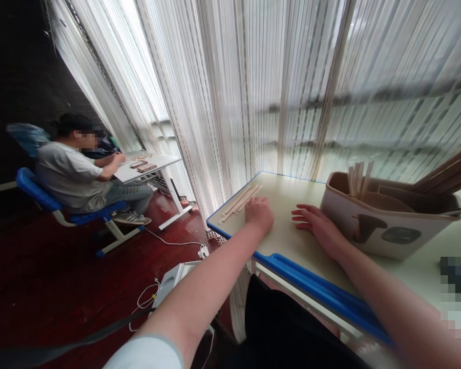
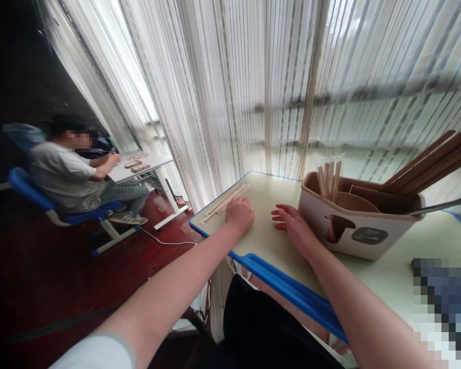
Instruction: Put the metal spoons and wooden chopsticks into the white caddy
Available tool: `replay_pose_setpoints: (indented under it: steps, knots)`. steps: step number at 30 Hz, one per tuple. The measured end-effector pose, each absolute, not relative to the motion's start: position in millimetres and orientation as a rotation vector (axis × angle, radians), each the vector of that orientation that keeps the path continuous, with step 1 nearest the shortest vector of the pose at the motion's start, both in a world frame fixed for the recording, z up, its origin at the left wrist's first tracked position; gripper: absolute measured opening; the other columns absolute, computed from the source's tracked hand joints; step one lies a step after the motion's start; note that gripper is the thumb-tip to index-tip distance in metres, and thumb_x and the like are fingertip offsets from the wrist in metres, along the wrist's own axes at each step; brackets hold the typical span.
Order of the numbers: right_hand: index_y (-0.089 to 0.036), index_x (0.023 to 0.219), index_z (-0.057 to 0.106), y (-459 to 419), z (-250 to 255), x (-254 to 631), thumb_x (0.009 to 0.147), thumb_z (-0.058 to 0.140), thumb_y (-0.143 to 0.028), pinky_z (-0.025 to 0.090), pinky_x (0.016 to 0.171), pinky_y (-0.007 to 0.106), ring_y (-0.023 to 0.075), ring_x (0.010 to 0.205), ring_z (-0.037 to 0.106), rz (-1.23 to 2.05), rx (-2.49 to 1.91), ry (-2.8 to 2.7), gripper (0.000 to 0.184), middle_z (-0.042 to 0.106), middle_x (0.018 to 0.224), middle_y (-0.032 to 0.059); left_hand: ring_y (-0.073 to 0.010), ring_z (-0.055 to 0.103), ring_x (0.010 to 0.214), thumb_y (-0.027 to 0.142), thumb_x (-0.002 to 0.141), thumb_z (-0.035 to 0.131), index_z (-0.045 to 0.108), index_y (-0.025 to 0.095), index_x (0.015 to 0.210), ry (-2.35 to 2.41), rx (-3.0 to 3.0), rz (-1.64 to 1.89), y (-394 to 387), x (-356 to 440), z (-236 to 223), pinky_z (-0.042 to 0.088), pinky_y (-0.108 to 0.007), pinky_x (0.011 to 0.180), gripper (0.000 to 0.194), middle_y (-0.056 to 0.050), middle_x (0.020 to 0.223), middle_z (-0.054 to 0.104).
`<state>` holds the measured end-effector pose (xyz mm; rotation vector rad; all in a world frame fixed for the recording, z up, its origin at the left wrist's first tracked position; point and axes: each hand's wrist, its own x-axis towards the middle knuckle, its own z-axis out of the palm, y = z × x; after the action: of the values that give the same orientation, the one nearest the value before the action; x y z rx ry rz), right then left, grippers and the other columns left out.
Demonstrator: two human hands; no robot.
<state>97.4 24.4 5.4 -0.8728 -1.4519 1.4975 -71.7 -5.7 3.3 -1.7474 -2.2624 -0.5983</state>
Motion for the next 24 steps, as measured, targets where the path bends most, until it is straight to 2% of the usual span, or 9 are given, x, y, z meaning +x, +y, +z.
replay_pose_setpoints:
  steps: [3,5,8,10,14,17,19,21,24]
  knots:
    - [-0.02,0.1,0.057,26,4,98,0.076,0.057,-0.034,0.049,0.074,0.031,0.018,0.086,0.06,1.507,-0.877,-1.455,0.027,0.064,0.096,0.0075,-0.0342,0.025,0.131,0.034,0.082,0.042,0.04,0.006,0.131,-2.44,-1.559,-0.493,-2,-73,1,0.019,-0.052,0.105,0.056,-0.022,0.138,0.037]
    - [-0.02,0.1,0.057,26,4,98,0.077,0.057,-0.034,0.049,0.076,0.031,0.0173,0.086,0.06,1.497,-0.885,-1.475,0.028,0.064,0.096,0.0072,-0.0341,0.03,0.127,0.036,0.082,0.04,0.046,0.005,0.125,-2.496,-1.562,-0.447,0,-73,0,0.014,-0.054,0.106,0.053,-0.024,0.133,0.042]
    - [-0.02,0.099,0.058,25,4,99,0.077,0.057,-0.037,0.049,0.075,0.03,0.0164,0.082,0.06,1.49,-0.891,-1.489,0.028,0.064,0.093,0.0065,-0.0285,0.041,0.119,0.028,0.083,0.037,0.054,0.01,0.114,-2.398,-1.67,-0.488,0,-73,2,0.016,-0.048,0.107,0.04,-0.019,0.122,0.053]
    - [-0.019,0.098,0.058,25,5,99,0.077,0.057,-0.038,0.05,0.074,0.031,0.0161,0.079,0.059,1.49,-0.89,-1.488,0.028,0.064,0.09,0.0065,-0.0294,0.036,0.124,0.027,0.082,0.038,0.05,0.012,0.121,-2.358,-1.638,-0.535,0,-74,3,0.016,-0.048,0.107,0.043,-0.018,0.128,0.048]
    - [-0.019,0.095,0.06,25,6,99,0.077,0.057,-0.038,0.051,0.072,0.03,0.0151,0.074,0.059,1.499,-0.887,-1.48,0.026,0.064,0.085,0.006,-0.0396,0.023,0.13,0.043,0.077,0.044,0.043,0.008,0.128,-2.569,-1.416,-0.499,4,-76,0,0.013,-0.057,0.104,0.062,-0.024,0.139,0.034]
    - [-0.019,0.093,0.06,26,5,100,0.078,0.057,-0.038,0.051,0.072,0.03,0.015,0.073,0.06,1.502,-0.877,-1.481,0.025,0.064,0.083,0.0058,-0.0369,0.025,0.13,0.049,0.076,0.044,0.046,0.012,0.127,-2.539,-1.449,-0.487,9,-80,-3,0.016,-0.054,0.104,0.063,-0.022,0.138,0.037]
    - [-0.019,0.092,0.061,25,6,101,0.078,0.057,-0.039,0.052,0.071,0.03,0.0151,0.074,0.059,1.497,-0.869,-1.483,0.025,0.064,0.082,0.0059,-0.0362,0.019,0.134,0.052,0.074,0.046,0.041,0.016,0.132,-2.485,-1.44,-0.497,11,-86,-3,0.015,-0.053,0.104,0.068,-0.02,0.142,0.032]
    - [-0.019,0.09,0.062,23,7,102,0.077,0.058,-0.04,0.052,0.07,0.029,0.0153,0.073,0.06,1.487,-0.864,-1.493,0.025,0.064,0.081,0.006,-0.0388,0.015,0.134,0.057,0.071,0.047,0.038,0.015,0.134,-2.561,-1.34,-0.485,12,-95,0,0.015,-0.056,0.103,0.077,-0.022,0.143,0.028]
    - [-0.019,0.088,0.063,21,8,102,0.076,0.058,-0.041,0.052,0.07,0.03,0.0157,0.073,0.06,1.462,-0.864,-1.524,0.026,0.064,0.08,0.0058,-0.0415,0.024,0.13,0.061,0.071,0.043,0.042,0.009,0.131,-2.758,-1.167,-0.442,12,-108,3,0.018,-0.058,0.099,0.079,-0.027,0.139,0.033]
